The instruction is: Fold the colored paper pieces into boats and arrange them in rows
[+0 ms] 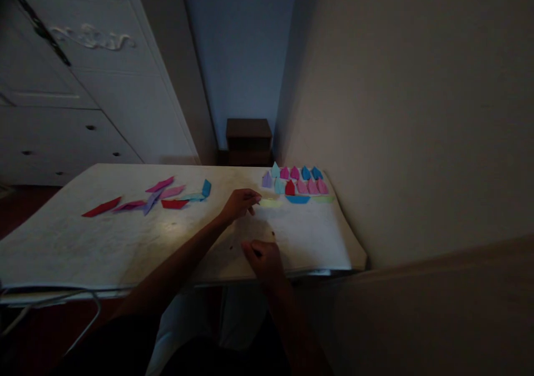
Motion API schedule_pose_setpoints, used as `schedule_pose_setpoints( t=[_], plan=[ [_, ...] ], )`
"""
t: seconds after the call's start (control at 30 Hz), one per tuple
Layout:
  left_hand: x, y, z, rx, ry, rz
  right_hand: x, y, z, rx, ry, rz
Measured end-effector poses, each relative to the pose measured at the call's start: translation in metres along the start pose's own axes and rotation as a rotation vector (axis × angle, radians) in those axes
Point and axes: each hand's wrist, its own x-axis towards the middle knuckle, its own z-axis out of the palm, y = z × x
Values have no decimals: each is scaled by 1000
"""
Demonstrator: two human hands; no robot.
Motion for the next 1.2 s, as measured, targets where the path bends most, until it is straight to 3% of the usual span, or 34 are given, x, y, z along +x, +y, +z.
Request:
schedule_pose_setpoints(
  t=[0.2, 0.53, 0.83, 1.2],
  plan=[
    [28, -10, 5, 90, 28, 22, 0, 1, -1, -15, -13, -50],
    [34, -20, 5, 206, 72, 54, -1, 0, -2, 8, -47, -57],
    [31, -20, 10, 612, 37, 219, -1, -4, -4, -5, -46, -48],
    [29, -20, 10, 593, 7, 251, -1, -3, -4, -19, -44, -29]
  ],
)
